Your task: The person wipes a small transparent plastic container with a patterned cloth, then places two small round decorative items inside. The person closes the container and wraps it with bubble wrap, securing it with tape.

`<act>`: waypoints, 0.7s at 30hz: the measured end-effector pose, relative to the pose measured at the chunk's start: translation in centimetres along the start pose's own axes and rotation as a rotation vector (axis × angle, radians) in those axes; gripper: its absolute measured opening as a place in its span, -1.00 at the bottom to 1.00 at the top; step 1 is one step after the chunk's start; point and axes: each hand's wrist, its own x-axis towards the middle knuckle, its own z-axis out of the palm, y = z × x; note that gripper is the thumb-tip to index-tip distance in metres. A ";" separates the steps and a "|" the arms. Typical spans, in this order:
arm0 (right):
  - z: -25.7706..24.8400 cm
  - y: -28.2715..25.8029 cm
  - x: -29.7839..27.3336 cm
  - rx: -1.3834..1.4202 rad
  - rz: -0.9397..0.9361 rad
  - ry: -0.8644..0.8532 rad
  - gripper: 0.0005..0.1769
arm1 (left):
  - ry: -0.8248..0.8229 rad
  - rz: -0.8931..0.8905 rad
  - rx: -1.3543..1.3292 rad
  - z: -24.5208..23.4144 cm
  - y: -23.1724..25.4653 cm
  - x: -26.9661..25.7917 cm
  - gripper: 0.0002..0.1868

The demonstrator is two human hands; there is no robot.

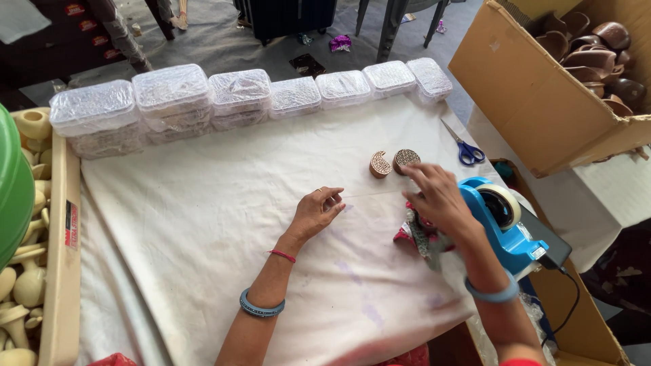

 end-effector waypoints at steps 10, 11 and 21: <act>5.6 2.8 -9.3 -0.166 -0.042 0.094 -0.30 | 0.040 -0.002 0.075 0.8 -0.3 0.0 -0.66; 6.4 4.0 -9.2 -0.166 -0.007 0.094 -0.42 | 0.033 0.027 0.118 0.9 -0.4 -0.2 -0.64; 8.3 1.1 -0.5 -0.164 -0.134 0.195 -0.63 | -0.239 0.020 0.381 -0.7 0.7 -7.8 -0.40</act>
